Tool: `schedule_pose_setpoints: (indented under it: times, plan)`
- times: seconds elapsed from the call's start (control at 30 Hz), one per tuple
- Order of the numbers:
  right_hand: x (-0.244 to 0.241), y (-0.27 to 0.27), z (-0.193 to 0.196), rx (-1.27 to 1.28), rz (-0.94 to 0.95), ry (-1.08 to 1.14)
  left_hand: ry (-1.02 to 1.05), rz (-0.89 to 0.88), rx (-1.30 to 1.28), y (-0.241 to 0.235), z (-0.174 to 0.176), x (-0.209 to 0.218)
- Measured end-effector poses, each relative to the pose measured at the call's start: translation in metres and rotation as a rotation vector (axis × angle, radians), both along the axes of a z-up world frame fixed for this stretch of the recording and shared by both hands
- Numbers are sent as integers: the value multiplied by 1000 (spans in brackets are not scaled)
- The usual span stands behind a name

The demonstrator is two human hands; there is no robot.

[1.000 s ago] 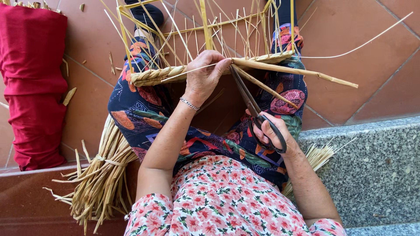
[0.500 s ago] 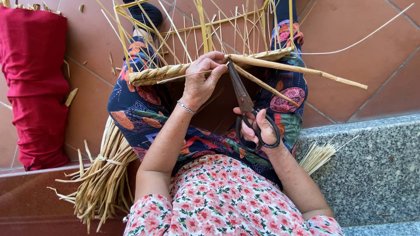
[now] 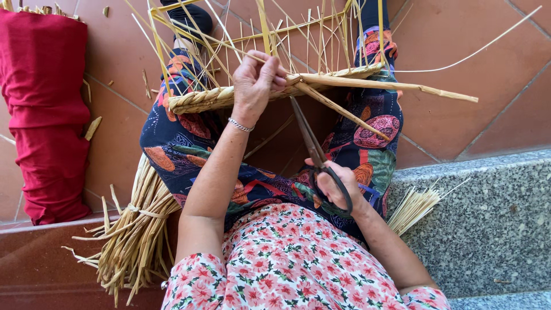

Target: The person weaves a basket by hand, interlacing dried plant fibers through a rectangular frame. They use shears to trim excess material and continue weaving the base and sides.

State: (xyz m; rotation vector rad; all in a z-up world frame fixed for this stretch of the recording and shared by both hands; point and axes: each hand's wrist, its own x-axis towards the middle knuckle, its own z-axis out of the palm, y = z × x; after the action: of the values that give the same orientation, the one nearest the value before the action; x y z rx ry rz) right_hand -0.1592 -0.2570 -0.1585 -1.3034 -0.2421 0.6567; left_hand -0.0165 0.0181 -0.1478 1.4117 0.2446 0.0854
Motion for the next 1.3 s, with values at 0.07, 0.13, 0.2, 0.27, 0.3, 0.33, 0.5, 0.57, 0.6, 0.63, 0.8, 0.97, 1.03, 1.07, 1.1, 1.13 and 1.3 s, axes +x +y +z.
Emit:
schedule_pose_setpoints:
  times: [0.07, 0.13, 0.2, 0.27, 0.3, 0.33, 0.5, 0.57, 0.6, 0.63, 0.8, 0.97, 1.03, 1.07, 1.1, 1.13, 1.3]
  plan:
    - [-6, -10, 3, 131, -52, 39, -33, -39, -29, 2, 4, -10]
    - [-7, -23, 14, 231, -133, 94, -68, -75, -29, -6, 13, -26]
    - [-10, -32, 30, -20, -239, -80, -101, -112, 5, -17, 29, -54]
    - [-8, -35, 45, -106, -338, -151, 50, -254, 315, -40, 45, -86]
    - [-7, -32, 48, -63, -386, -137, -119, -381, 419, -53, 50, -98]
    - [-6, -29, 52, -20, -433, -124, -290, -508, 520, -67, 52, -108]
    - [-10, -32, 58, -163, -557, -135, -168, -876, 755, -116, 45, -126]
    - [-12, -38, 58, -245, -589, -169, -223, -882, 765, -127, 40, -128]
    - [-14, -41, 57, -276, -605, -184, -248, -887, 768, -132, 39, -130]
    - [-15, -44, 57, -309, -624, -198, -270, -885, 769, -138, 39, -132]
    - [-23, -75, 45, -575, -716, -367, -329, -967, 785, -164, 48, -130]
    - [-51, -201, -3, -1123, -800, -481, -413, -432, 947, -104, 59, -83]
    - [-78, -260, -31, -1218, -900, -253, -262, -188, 897, -64, 68, -65]
    - [-96, -288, -43, -1416, -827, -324, -142, -99, 864, -52, 70, -54]
    - [-116, -313, -55, -1605, -737, -397, -182, -105, 831, -45, 70, -48]
    - [-127, -328, -59, -1800, -681, -418, -222, -110, 798, -39, 69, -43]
    - [-155, -342, -70, -1980, -555, -169, -245, -147, 718, -37, 46, -18]
